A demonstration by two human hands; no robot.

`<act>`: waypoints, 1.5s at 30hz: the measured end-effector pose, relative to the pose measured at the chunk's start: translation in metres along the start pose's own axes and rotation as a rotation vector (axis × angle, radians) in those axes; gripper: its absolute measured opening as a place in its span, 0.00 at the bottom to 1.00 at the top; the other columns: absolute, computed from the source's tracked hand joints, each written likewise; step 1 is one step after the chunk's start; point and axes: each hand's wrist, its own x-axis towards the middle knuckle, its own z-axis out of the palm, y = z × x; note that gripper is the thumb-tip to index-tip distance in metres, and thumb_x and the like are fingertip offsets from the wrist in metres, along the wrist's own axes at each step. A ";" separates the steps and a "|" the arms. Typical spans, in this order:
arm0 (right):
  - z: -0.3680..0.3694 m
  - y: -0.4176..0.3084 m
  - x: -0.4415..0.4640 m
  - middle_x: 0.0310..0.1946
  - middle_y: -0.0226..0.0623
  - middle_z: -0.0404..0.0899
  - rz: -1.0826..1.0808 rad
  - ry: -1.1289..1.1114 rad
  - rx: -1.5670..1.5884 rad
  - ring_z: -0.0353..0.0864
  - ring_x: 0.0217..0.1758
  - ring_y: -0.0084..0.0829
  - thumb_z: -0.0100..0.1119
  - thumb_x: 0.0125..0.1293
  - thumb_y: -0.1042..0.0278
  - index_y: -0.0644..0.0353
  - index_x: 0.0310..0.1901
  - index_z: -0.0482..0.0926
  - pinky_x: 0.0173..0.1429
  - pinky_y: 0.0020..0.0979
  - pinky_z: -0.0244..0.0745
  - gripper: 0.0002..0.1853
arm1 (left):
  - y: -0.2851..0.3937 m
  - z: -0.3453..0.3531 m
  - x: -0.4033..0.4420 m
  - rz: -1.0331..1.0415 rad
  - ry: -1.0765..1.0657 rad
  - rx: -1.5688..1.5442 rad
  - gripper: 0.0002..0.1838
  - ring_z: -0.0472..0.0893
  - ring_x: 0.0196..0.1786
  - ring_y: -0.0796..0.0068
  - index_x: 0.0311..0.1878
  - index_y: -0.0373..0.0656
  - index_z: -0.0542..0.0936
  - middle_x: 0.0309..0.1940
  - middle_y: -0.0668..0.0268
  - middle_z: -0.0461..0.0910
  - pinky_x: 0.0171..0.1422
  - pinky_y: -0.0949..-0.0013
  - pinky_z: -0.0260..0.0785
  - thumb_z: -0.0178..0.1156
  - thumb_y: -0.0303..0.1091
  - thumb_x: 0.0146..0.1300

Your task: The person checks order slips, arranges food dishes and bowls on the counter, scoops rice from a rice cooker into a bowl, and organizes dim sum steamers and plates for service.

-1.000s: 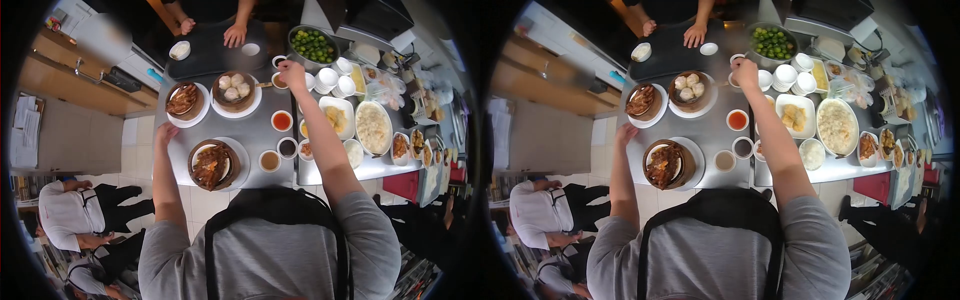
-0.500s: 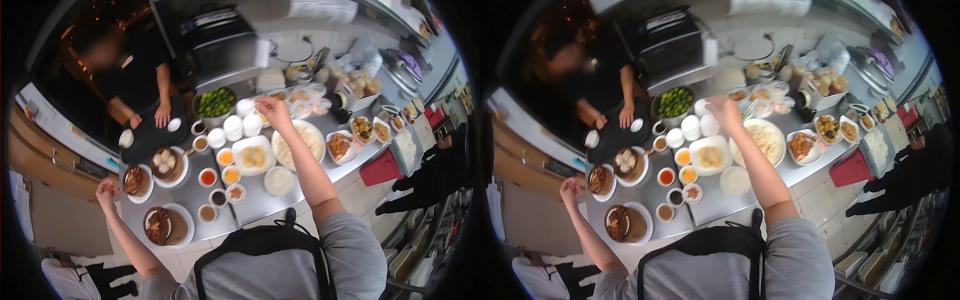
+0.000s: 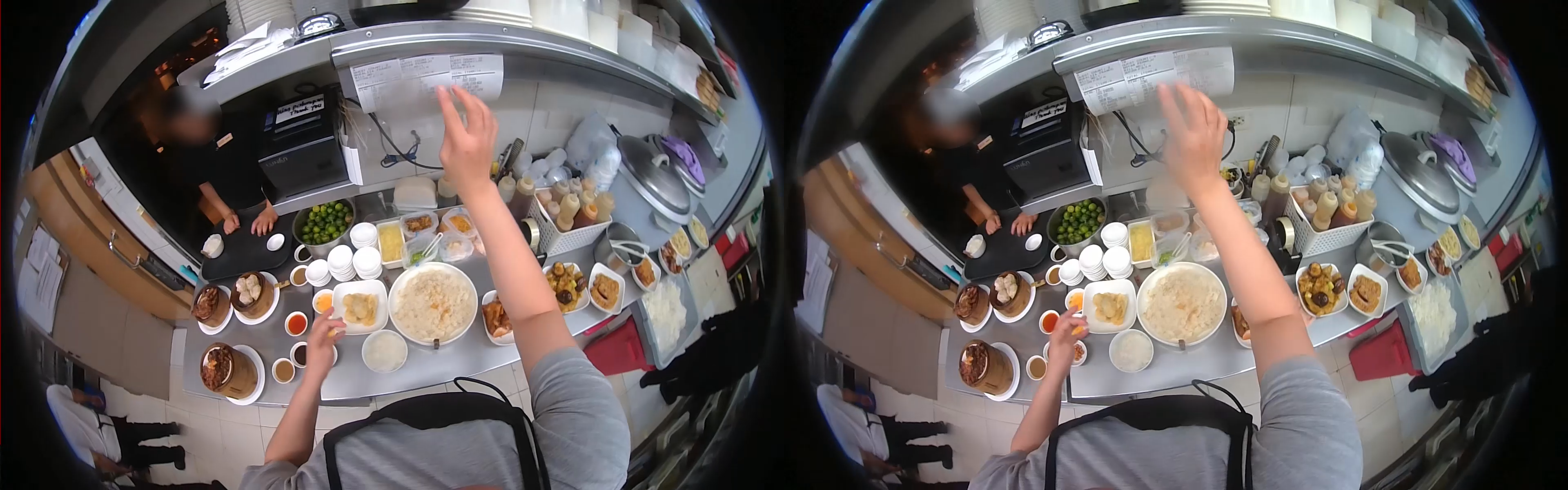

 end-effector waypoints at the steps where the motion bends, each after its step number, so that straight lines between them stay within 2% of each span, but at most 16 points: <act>1: 0.000 0.001 0.008 0.48 0.34 0.69 -0.041 -0.034 -0.095 0.68 0.48 0.38 0.50 0.46 0.84 0.54 0.51 0.73 0.49 0.33 0.64 0.26 | 0.008 0.012 -0.011 0.011 -0.041 0.164 0.21 0.69 0.57 0.66 0.41 0.39 0.73 0.61 0.57 0.58 0.53 0.68 0.67 0.38 0.13 0.47; 2: 0.003 0.003 0.014 0.48 0.34 0.69 -0.042 -0.030 -0.081 0.68 0.48 0.38 0.50 0.46 0.84 0.54 0.51 0.73 0.49 0.33 0.64 0.26 | 0.012 0.021 -0.021 0.021 -0.085 0.329 0.21 0.68 0.58 0.68 0.42 0.40 0.73 0.61 0.58 0.58 0.53 0.68 0.67 0.38 0.13 0.47; 5: 0.014 0.005 0.023 0.47 0.34 0.69 -0.031 -0.102 -0.074 0.68 0.49 0.38 0.50 0.41 0.83 0.49 0.51 0.72 0.49 0.34 0.64 0.30 | 0.007 0.033 -0.042 -0.052 -0.097 0.224 0.21 0.70 0.56 0.68 0.42 0.39 0.73 0.59 0.59 0.60 0.53 0.67 0.69 0.37 0.12 0.47; 11: 0.019 -0.006 0.017 0.47 0.37 0.68 0.025 -0.050 0.086 0.67 0.51 0.41 0.50 0.44 0.85 0.51 0.52 0.72 0.51 0.37 0.66 0.29 | -0.011 0.035 -0.067 -0.155 -0.096 0.068 0.18 0.73 0.51 0.70 0.43 0.36 0.73 0.55 0.58 0.65 0.49 0.68 0.73 0.39 0.13 0.50; 17: 0.013 -0.019 0.014 0.52 0.43 0.64 -0.018 -0.159 -0.052 0.65 0.54 0.44 0.51 0.48 0.83 0.51 0.52 0.71 0.55 0.38 0.64 0.27 | -0.015 0.021 -0.067 -0.207 -0.055 0.075 0.16 0.74 0.50 0.71 0.43 0.36 0.73 0.52 0.59 0.69 0.50 0.68 0.72 0.41 0.15 0.53; 23: 0.013 -0.018 0.013 0.55 0.46 0.61 0.099 -0.105 0.213 0.62 0.56 0.49 0.52 0.49 0.82 0.47 0.51 0.71 0.58 0.41 0.63 0.26 | -0.017 0.010 -0.065 -0.199 -0.053 0.106 0.13 0.74 0.49 0.71 0.41 0.38 0.74 0.53 0.60 0.69 0.49 0.68 0.71 0.43 0.17 0.56; 28: 0.020 -0.013 0.001 0.59 0.52 0.58 -0.076 -0.216 0.055 0.58 0.60 0.52 0.51 0.48 0.84 0.48 0.44 0.77 0.62 0.41 0.59 0.22 | -0.024 0.005 -0.063 -0.198 -0.041 0.106 0.16 0.74 0.47 0.74 0.46 0.37 0.73 0.46 0.63 0.73 0.49 0.70 0.71 0.44 0.17 0.54; 29: 0.021 -0.009 0.002 0.59 0.51 0.57 -0.108 -0.212 0.066 0.57 0.61 0.51 0.51 0.49 0.83 0.48 0.43 0.78 0.62 0.40 0.58 0.20 | -0.030 0.000 -0.061 -0.105 -0.024 0.194 0.15 0.75 0.45 0.75 0.45 0.37 0.74 0.44 0.63 0.74 0.47 0.71 0.70 0.46 0.18 0.55; 32: 0.013 -0.001 0.000 0.57 0.47 0.64 -0.116 -0.171 0.221 0.60 0.62 0.45 0.53 0.51 0.79 0.49 0.40 0.80 0.62 0.39 0.57 0.16 | -0.022 -0.025 -0.059 0.090 0.119 0.449 0.11 0.76 0.40 0.75 0.42 0.37 0.77 0.37 0.63 0.77 0.43 0.73 0.68 0.51 0.22 0.56; 34: -0.017 -0.019 0.001 0.51 0.42 0.71 -0.077 -0.187 0.260 0.67 0.57 0.39 0.55 0.55 0.73 0.50 0.40 0.80 0.60 0.36 0.59 0.11 | -0.006 -0.053 -0.062 0.114 0.319 0.641 0.09 0.78 0.37 0.69 0.40 0.38 0.78 0.33 0.59 0.78 0.41 0.71 0.69 0.54 0.27 0.56; 35: -0.023 -0.021 -0.008 0.50 0.41 0.71 0.016 -0.192 0.314 0.67 0.57 0.37 0.55 0.57 0.70 0.51 0.41 0.80 0.60 0.34 0.59 0.10 | -0.003 -0.076 -0.066 0.081 0.426 0.582 0.09 0.78 0.37 0.65 0.39 0.38 0.78 0.34 0.56 0.78 0.41 0.70 0.69 0.54 0.27 0.55; 36: -0.032 -0.025 -0.019 0.50 0.40 0.71 0.041 -0.234 0.332 0.68 0.56 0.34 0.54 0.58 0.71 0.53 0.42 0.79 0.57 0.32 0.63 0.10 | 0.015 -0.094 -0.074 0.188 0.575 0.740 0.08 0.79 0.35 0.63 0.36 0.38 0.79 0.32 0.56 0.78 0.39 0.69 0.69 0.55 0.26 0.53; 38: -0.039 -0.028 -0.055 0.51 0.40 0.70 0.264 -0.343 0.572 0.72 0.52 0.30 0.52 0.61 0.72 0.58 0.43 0.78 0.53 0.27 0.68 0.10 | 0.031 -0.152 -0.093 0.165 0.825 0.969 0.06 0.79 0.33 0.59 0.32 0.38 0.80 0.29 0.55 0.79 0.38 0.66 0.70 0.55 0.26 0.52; 40: -0.045 -0.026 -0.097 0.48 0.38 0.71 0.381 -0.468 0.666 0.73 0.49 0.27 0.51 0.62 0.74 0.62 0.44 0.76 0.52 0.25 0.68 0.10 | 0.028 -0.219 -0.117 0.053 1.124 1.035 0.06 0.79 0.32 0.57 0.30 0.38 0.81 0.27 0.54 0.79 0.37 0.64 0.70 0.55 0.28 0.51; 42: -0.050 -0.025 -0.140 0.47 0.37 0.72 0.439 -0.546 0.700 0.73 0.48 0.27 0.51 0.62 0.74 0.63 0.44 0.76 0.52 0.25 0.68 0.10 | 0.030 -0.270 -0.141 -0.252 1.265 1.112 0.08 0.79 0.32 0.55 0.31 0.39 0.81 0.28 0.53 0.79 0.38 0.64 0.70 0.56 0.31 0.50; 45: -0.052 -0.036 -0.191 0.44 0.36 0.75 0.744 -0.740 0.790 0.74 0.46 0.25 0.52 0.62 0.73 0.64 0.45 0.75 0.51 0.24 0.68 0.10 | 0.016 -0.329 -0.159 -0.507 1.272 1.060 0.11 0.79 0.32 0.59 0.34 0.40 0.81 0.29 0.56 0.80 0.38 0.63 0.71 0.57 0.35 0.50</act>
